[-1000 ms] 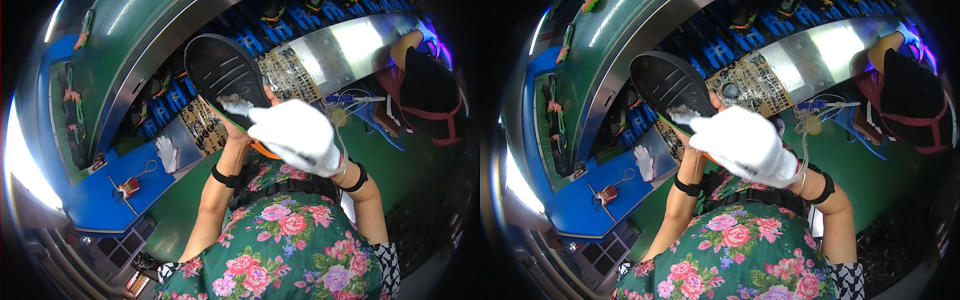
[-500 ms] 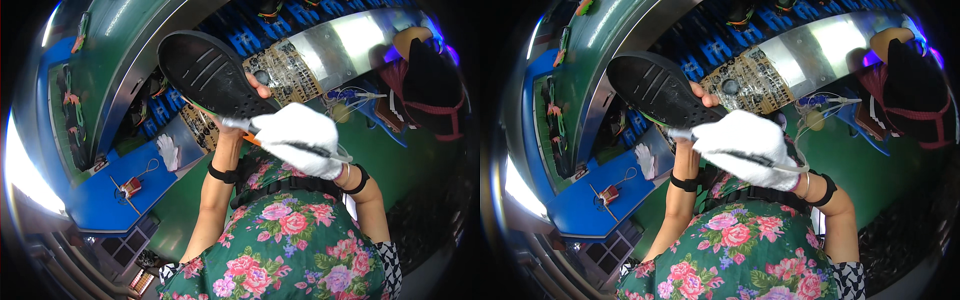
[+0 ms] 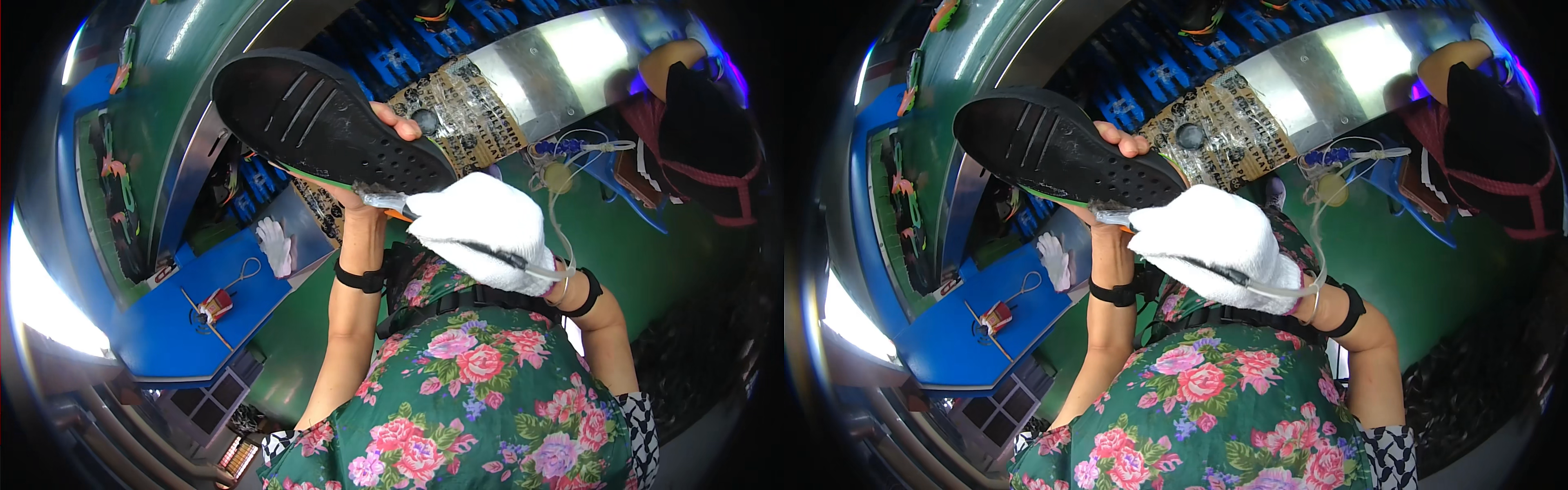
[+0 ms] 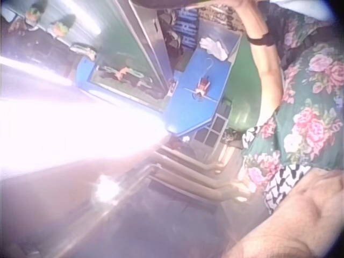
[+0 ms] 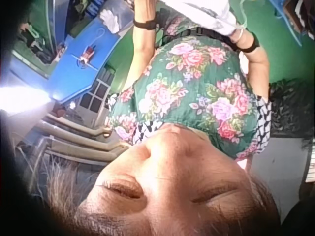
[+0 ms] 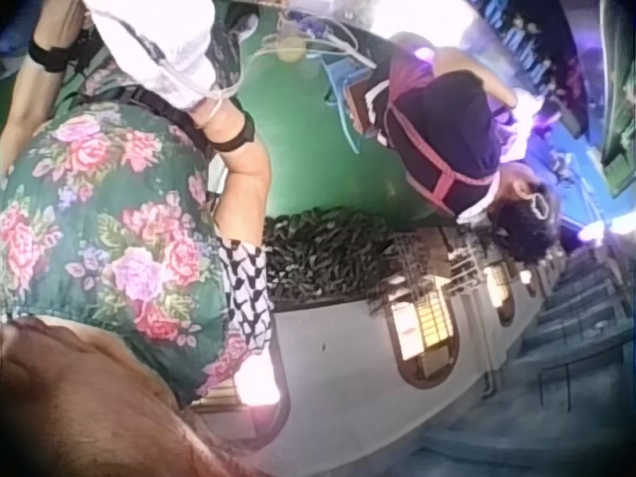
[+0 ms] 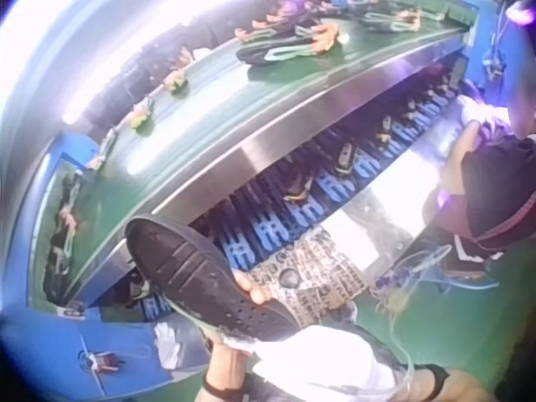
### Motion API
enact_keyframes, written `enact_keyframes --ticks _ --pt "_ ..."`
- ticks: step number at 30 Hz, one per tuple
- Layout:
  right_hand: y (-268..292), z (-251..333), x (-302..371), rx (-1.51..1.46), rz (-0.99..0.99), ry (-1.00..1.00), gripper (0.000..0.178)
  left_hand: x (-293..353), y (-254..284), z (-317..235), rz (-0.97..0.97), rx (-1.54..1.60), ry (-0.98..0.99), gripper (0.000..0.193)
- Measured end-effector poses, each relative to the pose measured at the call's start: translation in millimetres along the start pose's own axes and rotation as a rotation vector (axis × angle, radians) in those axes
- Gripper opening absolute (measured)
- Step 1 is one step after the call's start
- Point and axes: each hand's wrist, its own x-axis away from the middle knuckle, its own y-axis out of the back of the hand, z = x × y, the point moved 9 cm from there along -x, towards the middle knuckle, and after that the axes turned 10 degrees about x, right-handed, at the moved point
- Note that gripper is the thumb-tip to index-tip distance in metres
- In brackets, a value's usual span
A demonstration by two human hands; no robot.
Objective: Apply glue to the bottom surface of shoe soles using a manual brush applicator.
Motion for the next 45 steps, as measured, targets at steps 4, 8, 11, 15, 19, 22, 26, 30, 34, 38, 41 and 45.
enact_keyframes --ticks 4,8,11,15,19,22,26,30,34,38,41,45 --pt "7 -14 1 -0.102 -0.067 -0.102 0.018 -5 -6 -3 0.039 0.032 -0.028 0.083" --pt "6 -12 2 0.005 -0.032 -0.047 0.016 -8 -10 -6 0.094 0.016 -0.058 0.084" --pt "2 -18 2 -0.078 0.009 -0.080 0.024 -9 -5 -5 0.069 0.003 -0.041 0.081" --pt "6 -24 4 -0.061 -0.040 -0.127 0.023 -12 3 -10 0.096 0.008 -0.038 0.081" --pt "1 -23 5 -0.076 0.031 -0.104 0.023 -14 16 -7 0.126 0.110 0.020 0.112" --pt "6 -43 9 -0.229 -0.035 -0.313 0.022 -16 19 -10 0.141 0.091 0.010 0.109" --pt "2 -27 6 -0.051 0.034 -0.127 0.020 -20 5 -11 0.228 -0.016 0.010 0.100" --pt "6 -48 11 -0.250 -0.063 -0.350 0.021 -20 4 -9 0.060 0.057 -0.002 0.082" --pt "6 -30 8 -0.117 -0.009 -0.142 0.021 -22 -8 -12 0.165 -0.024 -0.055 0.084" --pt "10 -49 15 -0.262 -0.090 -0.362 0.021 -27 -5 -14 0.210 0.005 -0.038 0.093" --pt "12 -29 12 -0.074 -0.083 -0.148 0.021 -29 -3 -14 0.224 0.007 -0.020 0.097" --pt "8 -51 21 -0.278 -0.092 -0.417 0.019 -30 -2 -10 0.210 0.022 -0.009 0.100"
